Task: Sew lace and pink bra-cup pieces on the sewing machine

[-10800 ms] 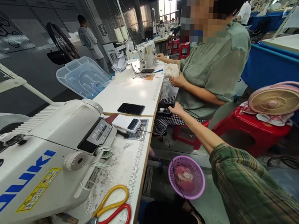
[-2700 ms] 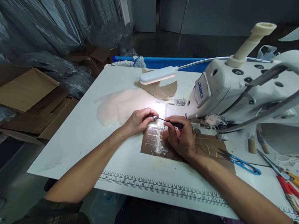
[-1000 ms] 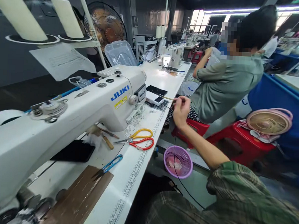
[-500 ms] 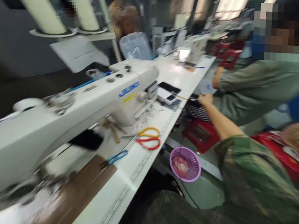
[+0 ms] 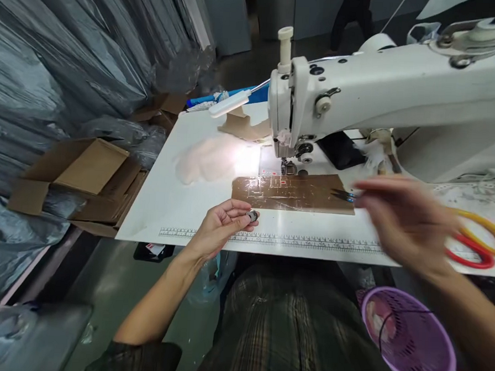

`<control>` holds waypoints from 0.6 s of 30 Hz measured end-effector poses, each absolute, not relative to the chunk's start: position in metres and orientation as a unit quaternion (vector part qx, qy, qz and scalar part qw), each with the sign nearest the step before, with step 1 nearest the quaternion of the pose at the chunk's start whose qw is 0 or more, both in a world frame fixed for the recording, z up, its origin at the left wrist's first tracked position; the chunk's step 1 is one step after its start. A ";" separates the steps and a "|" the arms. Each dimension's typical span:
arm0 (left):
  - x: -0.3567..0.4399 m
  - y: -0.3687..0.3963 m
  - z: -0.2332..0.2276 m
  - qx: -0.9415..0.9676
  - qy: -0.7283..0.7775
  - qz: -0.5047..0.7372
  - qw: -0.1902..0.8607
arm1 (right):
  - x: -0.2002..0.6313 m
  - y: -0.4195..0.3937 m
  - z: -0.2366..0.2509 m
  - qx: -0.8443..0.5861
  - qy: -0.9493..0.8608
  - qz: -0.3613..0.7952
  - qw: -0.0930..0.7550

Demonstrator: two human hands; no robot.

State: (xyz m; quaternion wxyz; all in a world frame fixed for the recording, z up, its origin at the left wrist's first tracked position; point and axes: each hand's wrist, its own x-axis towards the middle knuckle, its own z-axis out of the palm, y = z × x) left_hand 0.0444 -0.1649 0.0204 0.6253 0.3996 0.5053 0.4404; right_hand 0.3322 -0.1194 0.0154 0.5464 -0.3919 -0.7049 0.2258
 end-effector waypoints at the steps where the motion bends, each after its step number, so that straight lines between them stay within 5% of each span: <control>1: 0.041 -0.170 0.021 0.397 0.499 0.439 0.633 | 0.315 -0.124 0.018 -0.332 -0.750 0.312 0.480; 5: 0.024 -0.188 0.024 0.392 0.485 0.443 0.644 | 0.231 -0.120 0.012 -0.151 -0.780 0.568 0.217; 8: 0.010 -0.201 0.022 0.402 0.484 0.442 0.640 | 0.200 -0.114 0.005 -0.118 -0.754 0.633 0.129; 12: -0.003 -0.216 0.013 0.428 0.511 0.444 0.599 | 0.207 -0.113 0.006 -0.183 -0.770 0.602 0.108; 18: 0.002 -0.225 0.000 0.420 0.540 0.467 0.561 | 0.216 -0.127 0.011 -0.210 -0.784 0.553 0.191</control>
